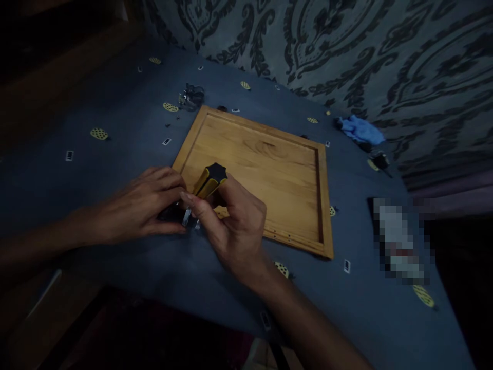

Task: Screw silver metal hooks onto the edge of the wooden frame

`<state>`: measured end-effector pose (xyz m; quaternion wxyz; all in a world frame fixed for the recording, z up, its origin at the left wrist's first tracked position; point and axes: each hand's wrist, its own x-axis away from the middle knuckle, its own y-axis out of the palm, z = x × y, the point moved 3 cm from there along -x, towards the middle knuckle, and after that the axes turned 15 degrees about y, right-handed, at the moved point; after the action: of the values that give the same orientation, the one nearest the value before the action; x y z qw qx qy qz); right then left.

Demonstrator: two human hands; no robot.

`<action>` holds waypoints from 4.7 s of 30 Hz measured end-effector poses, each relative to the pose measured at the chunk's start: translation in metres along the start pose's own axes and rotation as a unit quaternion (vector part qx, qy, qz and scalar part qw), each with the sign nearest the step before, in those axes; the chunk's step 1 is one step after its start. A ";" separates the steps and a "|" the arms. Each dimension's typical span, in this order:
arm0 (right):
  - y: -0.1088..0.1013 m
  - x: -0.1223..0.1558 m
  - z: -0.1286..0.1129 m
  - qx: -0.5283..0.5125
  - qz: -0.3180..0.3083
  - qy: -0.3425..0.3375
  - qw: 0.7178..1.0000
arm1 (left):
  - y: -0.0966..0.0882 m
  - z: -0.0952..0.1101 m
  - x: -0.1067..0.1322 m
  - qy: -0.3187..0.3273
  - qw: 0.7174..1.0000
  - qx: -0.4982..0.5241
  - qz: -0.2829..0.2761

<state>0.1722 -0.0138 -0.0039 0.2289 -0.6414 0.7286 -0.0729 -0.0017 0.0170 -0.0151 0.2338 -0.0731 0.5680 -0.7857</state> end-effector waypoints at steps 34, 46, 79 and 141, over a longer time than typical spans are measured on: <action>-0.004 0.003 0.003 -0.095 -0.057 0.029 0.993 | 0.000 0.000 0.002 0.013 1.000 0.009 0.011; -0.013 -0.037 -0.022 0.039 -0.298 -0.096 0.949 | -0.001 0.000 0.000 0.000 1.000 0.017 -0.008; -0.016 -0.044 -0.031 0.112 -0.321 -0.119 0.933 | 0.001 -0.001 0.001 0.016 1.000 -0.006 0.005; -0.040 -0.007 0.007 -0.131 -0.027 0.018 0.991 | 0.000 -0.001 0.000 0.012 1.000 -0.021 0.009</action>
<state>0.2118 -0.0120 0.0072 0.1277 -0.6841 0.7181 0.0060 -0.0023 0.0180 -0.0151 0.2321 -0.0636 0.5877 -0.7725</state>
